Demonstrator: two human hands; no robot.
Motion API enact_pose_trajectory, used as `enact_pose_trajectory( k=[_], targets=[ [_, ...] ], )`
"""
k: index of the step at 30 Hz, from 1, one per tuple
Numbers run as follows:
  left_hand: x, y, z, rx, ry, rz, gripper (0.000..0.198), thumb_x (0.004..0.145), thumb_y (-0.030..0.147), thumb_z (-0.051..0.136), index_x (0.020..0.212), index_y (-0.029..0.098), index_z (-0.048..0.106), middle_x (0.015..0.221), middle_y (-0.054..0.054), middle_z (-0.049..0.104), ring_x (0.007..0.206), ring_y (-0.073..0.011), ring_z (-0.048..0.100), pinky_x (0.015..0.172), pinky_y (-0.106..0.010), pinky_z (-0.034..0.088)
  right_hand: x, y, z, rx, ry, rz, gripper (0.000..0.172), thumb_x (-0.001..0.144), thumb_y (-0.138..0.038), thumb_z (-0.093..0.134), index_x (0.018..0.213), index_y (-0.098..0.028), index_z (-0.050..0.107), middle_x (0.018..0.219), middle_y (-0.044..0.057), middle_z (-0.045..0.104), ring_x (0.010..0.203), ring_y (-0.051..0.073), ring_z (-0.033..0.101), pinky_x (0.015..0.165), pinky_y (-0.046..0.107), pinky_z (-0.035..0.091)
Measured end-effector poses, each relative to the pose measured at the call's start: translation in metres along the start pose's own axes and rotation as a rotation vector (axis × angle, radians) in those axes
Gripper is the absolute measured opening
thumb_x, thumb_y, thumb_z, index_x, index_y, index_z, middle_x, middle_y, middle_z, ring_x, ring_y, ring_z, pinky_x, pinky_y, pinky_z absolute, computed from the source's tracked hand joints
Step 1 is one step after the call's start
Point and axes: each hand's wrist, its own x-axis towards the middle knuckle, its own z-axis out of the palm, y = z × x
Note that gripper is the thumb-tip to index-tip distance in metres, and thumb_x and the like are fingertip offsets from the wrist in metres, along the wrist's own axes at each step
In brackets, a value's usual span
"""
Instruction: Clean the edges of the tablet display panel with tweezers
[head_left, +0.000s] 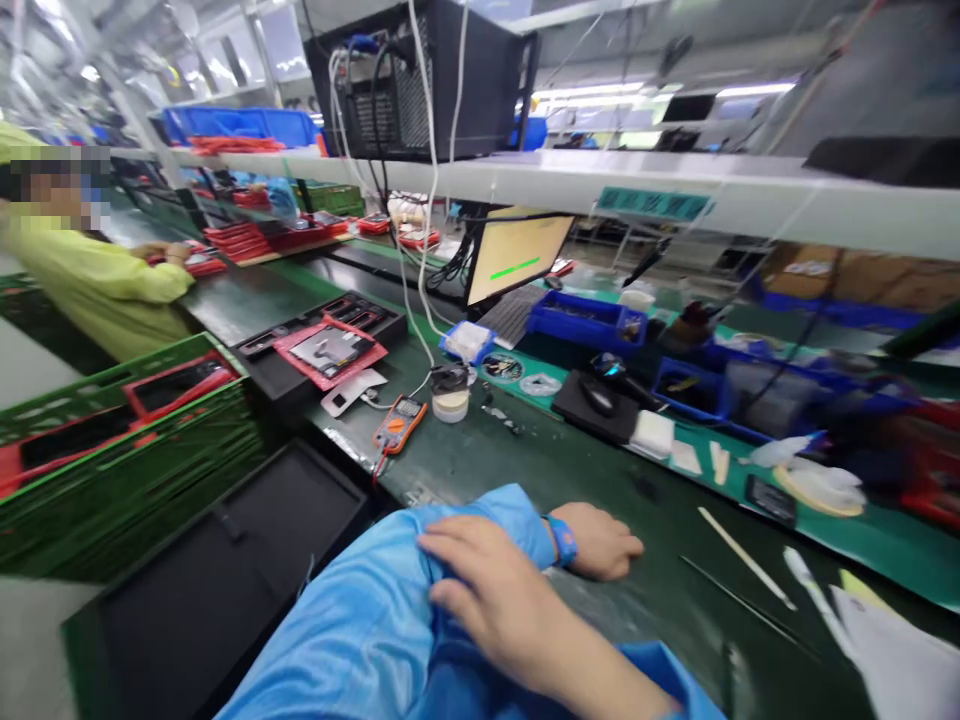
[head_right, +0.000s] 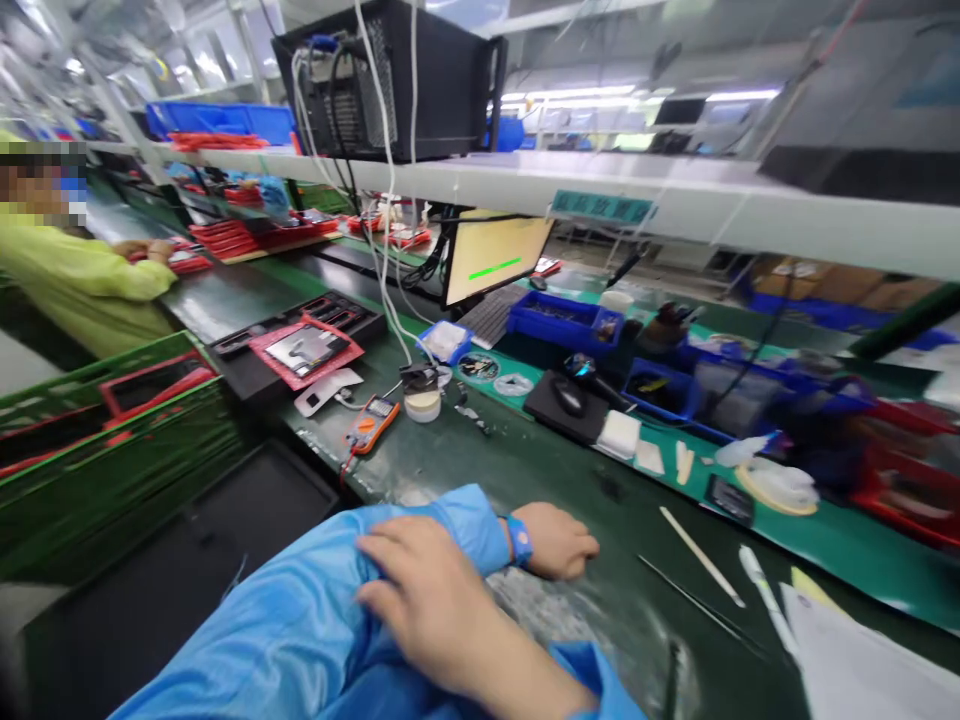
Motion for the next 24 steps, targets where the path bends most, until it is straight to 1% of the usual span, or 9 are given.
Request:
enact_pose_trajectory(
  k=[1,3,6,10,13,18,20,22,24],
  targets=[
    [0.003,0.002,0.0,-0.028,-0.02,0.003,0.033,0.101,0.034,0.04,0.118,0.022,0.065,0.112,-0.003,0.073,0.097,-0.0192,0.069,0.071,-0.034,0.053,0.022,-0.019,0.012,0.055,-0.073,-0.02,0.039,0.099,-0.046,0.061,0.131,-0.024,0.065,0.13,0.011,0.069,0.116,0.029,0.066,0.1,0.043,0.054],
    [0.003,0.003,0.001,-0.056,-0.013,-0.009,0.035,0.1,0.032,0.039,0.118,0.02,0.066,0.113,-0.005,0.073,0.099,-0.0217,0.07,0.071,-0.037,0.054,0.054,-0.042,0.029,0.163,-0.223,-0.057,0.029,0.099,-0.043,0.062,0.118,-0.022,0.071,0.113,0.009,0.074,0.103,0.024,0.069,0.095,0.039,0.055],
    [-0.002,0.003,0.003,-0.069,0.014,-0.039,0.034,0.1,0.03,0.04,0.117,0.018,0.066,0.112,-0.007,0.074,0.099,-0.0235,0.07,0.071,-0.039,0.054,0.072,-0.05,0.045,0.308,-0.333,-0.194,0.015,0.1,-0.031,0.062,0.096,-0.021,0.073,0.095,0.003,0.075,0.09,0.017,0.068,0.088,0.03,0.053],
    [-0.002,0.003,0.003,-0.081,0.004,-0.047,0.037,0.1,0.033,0.038,0.12,0.019,0.065,0.114,-0.006,0.074,0.102,-0.0246,0.07,0.073,-0.039,0.055,0.064,-0.065,0.061,0.492,-0.291,-0.315,0.02,0.1,-0.027,0.057,0.082,-0.022,0.065,0.082,0.001,0.073,0.077,0.014,0.066,0.082,0.025,0.052],
    [0.003,0.002,0.002,-0.094,-0.026,-0.044,0.04,0.1,0.033,0.036,0.124,0.019,0.065,0.117,-0.006,0.074,0.103,-0.025,0.07,0.076,-0.039,0.054,0.059,-0.083,0.064,0.702,-0.31,-0.416,0.03,0.1,-0.044,0.054,0.078,-0.026,0.059,0.077,-0.001,0.071,0.071,0.012,0.067,0.077,0.021,0.053],
    [0.01,0.003,-0.001,-0.113,-0.07,-0.064,0.044,0.1,0.035,0.032,0.125,0.018,0.063,0.121,-0.007,0.073,0.107,-0.0264,0.069,0.077,-0.04,0.054,0.059,-0.084,0.056,0.629,-0.208,-0.43,0.032,0.104,-0.042,0.043,0.085,-0.024,0.06,0.088,0.001,0.076,0.083,0.014,0.07,0.083,0.025,0.053],
    [0.012,0.004,-0.003,-0.133,-0.111,-0.076,0.046,0.1,0.037,0.031,0.128,0.018,0.062,0.125,-0.007,0.071,0.11,-0.0266,0.068,0.077,-0.039,0.053,0.055,-0.075,0.063,0.594,-0.161,-0.469,0.027,0.099,-0.04,0.052,0.078,-0.025,0.058,0.076,-0.002,0.072,0.069,0.014,0.067,0.07,0.026,0.052],
    [0.013,0.004,-0.006,-0.156,-0.16,-0.08,0.05,0.1,0.037,0.029,0.134,0.018,0.06,0.131,-0.007,0.069,0.113,-0.0261,0.068,0.078,-0.038,0.053,0.052,-0.069,0.072,0.605,-0.097,-0.483,0.038,0.091,-0.041,0.06,0.061,-0.025,0.044,0.051,-0.005,0.054,0.047,0.013,0.052,0.05,0.028,0.041],
    [0.015,0.003,-0.008,-0.179,-0.21,-0.076,0.052,0.099,0.038,0.028,0.137,0.018,0.058,0.134,-0.007,0.068,0.114,-0.0257,0.068,0.075,-0.037,0.053,0.052,-0.069,0.077,0.584,-0.039,-0.509,0.047,0.089,-0.045,0.056,0.055,-0.024,0.03,0.042,-0.005,0.039,0.038,0.014,0.039,0.043,0.031,0.031]
  ],
)
